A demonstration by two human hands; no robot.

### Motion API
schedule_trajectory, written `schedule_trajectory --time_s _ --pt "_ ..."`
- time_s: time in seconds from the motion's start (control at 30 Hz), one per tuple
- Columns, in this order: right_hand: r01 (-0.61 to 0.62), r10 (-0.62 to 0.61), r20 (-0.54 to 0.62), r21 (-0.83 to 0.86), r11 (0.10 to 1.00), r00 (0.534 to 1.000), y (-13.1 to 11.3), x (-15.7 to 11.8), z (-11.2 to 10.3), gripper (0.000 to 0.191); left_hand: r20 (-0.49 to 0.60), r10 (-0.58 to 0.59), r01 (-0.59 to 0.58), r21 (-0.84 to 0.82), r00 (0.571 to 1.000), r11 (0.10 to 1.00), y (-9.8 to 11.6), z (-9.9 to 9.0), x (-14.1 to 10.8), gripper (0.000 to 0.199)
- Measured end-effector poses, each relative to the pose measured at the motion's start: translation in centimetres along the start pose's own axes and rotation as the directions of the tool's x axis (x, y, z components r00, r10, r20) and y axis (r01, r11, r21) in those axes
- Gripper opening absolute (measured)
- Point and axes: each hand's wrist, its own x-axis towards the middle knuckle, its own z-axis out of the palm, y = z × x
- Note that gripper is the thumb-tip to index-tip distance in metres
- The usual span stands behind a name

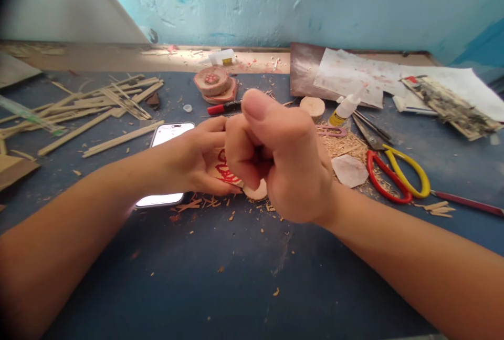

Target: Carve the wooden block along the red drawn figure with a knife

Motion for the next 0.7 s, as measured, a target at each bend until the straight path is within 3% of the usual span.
schedule_trajectory --time_s 0.17,0.3,0.47,0.57,0.7 --pt "-0.051 0.048 -0.052 -0.048 0.998 0.997 -1.2 0.7 0.7 0.093 -0.033 0.023 -0.024 -0.019 0.999 1.0 -0.1 0.0 0.1 0.061" --pt "0.039 -0.039 -0.087 -0.003 0.999 0.995 -0.7 0.5 0.2 0.09 -0.031 0.006 -0.006 0.023 0.999 1.0 0.0 -0.1 0.2 0.067" --pt "-0.026 0.028 0.021 -0.07 0.997 0.999 -0.2 0.2 -0.3 0.088 -0.02 0.013 -0.013 0.04 1.0 0.999 0.2 -0.1 0.3 0.057" --pt "-0.041 0.038 -0.042 -0.088 0.995 0.998 -1.0 0.6 0.2 0.093 -0.021 0.011 -0.011 0.031 1.0 0.999 0.1 -0.1 0.3 0.062" --pt "-0.102 0.092 -0.106 -0.092 0.99 0.99 -1.6 0.9 0.7 0.099 -0.013 -0.01 0.01 0.032 1.0 0.999 0.0 -0.2 0.3 0.054"
